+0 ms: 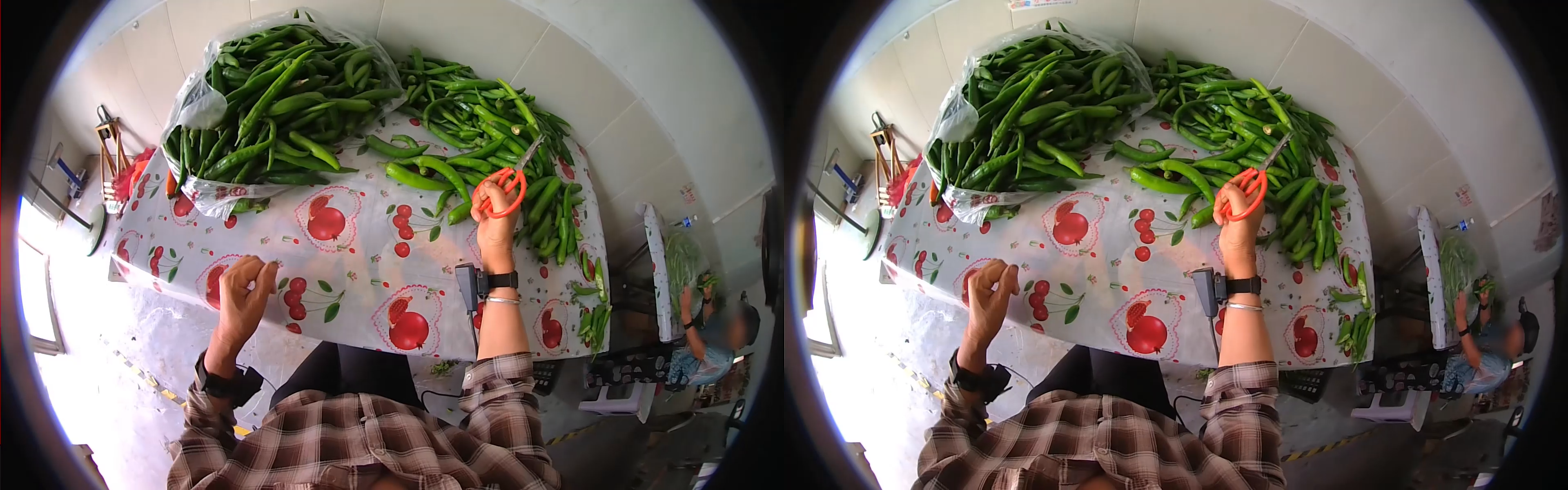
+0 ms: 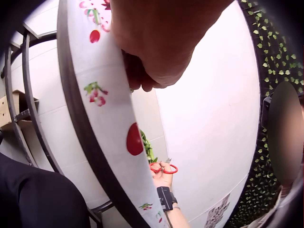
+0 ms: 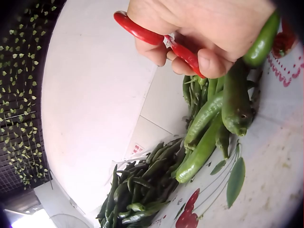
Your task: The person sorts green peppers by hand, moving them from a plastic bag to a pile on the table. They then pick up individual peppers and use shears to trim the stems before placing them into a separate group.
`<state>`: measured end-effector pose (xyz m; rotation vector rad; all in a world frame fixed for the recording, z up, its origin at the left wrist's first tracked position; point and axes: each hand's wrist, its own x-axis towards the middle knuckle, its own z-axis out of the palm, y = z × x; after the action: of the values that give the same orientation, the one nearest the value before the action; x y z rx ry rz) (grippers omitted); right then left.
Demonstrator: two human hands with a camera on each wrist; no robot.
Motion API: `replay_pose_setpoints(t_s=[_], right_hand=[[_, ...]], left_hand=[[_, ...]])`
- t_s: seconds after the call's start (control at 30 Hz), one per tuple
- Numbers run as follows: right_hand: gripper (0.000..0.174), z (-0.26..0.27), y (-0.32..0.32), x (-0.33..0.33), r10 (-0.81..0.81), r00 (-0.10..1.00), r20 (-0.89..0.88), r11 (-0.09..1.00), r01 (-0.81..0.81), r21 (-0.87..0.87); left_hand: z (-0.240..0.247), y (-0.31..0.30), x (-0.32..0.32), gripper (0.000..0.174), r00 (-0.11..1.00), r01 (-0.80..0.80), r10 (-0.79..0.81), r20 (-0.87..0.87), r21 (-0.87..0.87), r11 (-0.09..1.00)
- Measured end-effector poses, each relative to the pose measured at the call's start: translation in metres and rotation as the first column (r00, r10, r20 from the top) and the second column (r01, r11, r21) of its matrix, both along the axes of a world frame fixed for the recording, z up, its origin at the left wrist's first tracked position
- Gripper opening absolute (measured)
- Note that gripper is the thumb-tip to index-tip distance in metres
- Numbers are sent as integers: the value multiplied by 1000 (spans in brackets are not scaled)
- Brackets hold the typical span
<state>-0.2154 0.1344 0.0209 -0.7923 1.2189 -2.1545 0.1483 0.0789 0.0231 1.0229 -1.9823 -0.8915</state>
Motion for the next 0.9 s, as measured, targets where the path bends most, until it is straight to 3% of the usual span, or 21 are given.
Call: replay_pose_setpoints(t_s=[0.07, 0.2, 0.33, 0.4, 0.53, 0.6, 0.63, 0.7, 0.73, 0.9], right_hand=[[8, -4, -1, -4, 11, 1000, 10, 1000, -11, -10], [6, -7, -3, 0, 0, 1000, -14, 1000, 0, 27], [7, -9, -2, 4, 11, 999, -40, 996, -8, 91], [8, -9, -2, 4, 41, 999, -31, 995, -38, 91], [7, -11, -2, 2, 32, 998, -49, 994, -27, 107], [7, -11, -3, 0, 34, 999, -23, 996, -32, 82], [7, -10, -3, 0, 33, 999, -25, 996, -31, 85], [8, -10, -3, 2, 13, 1000, -21, 997, -12, 81], [9, -11, -3, 1, 19, 999, -30, 996, -17, 92], [9, -7, -2, 5, 3, 999, -47, 994, 2, 106]], left_hand=[[25, -2, -8, 25, 998, 53, -53, 17, -24, 998], [58, -21, -44, 22, 952, 305, -300, 55, -223, 926], [66, -51, -101, 18, 912, 400, -394, 118, -36, 916], [51, -75, -133, 22, 888, 458, -446, 114, -124, 880], [12, -122, -195, 28, 887, 460, -426, 180, -237, 856], [-2, -136, -217, 37, 893, 450, -371, 255, -484, 751], [-3, -141, -226, 37, 893, 449, -372, 252, -482, 752], [-4, -151, -239, 45, 834, 494, -317, 451, -355, 794], [-6, -158, -244, 48, 828, 501, -305, 470, -377, 779], [-6, -164, -261, 42, 747, 509, -297, 595, -224, 831]])
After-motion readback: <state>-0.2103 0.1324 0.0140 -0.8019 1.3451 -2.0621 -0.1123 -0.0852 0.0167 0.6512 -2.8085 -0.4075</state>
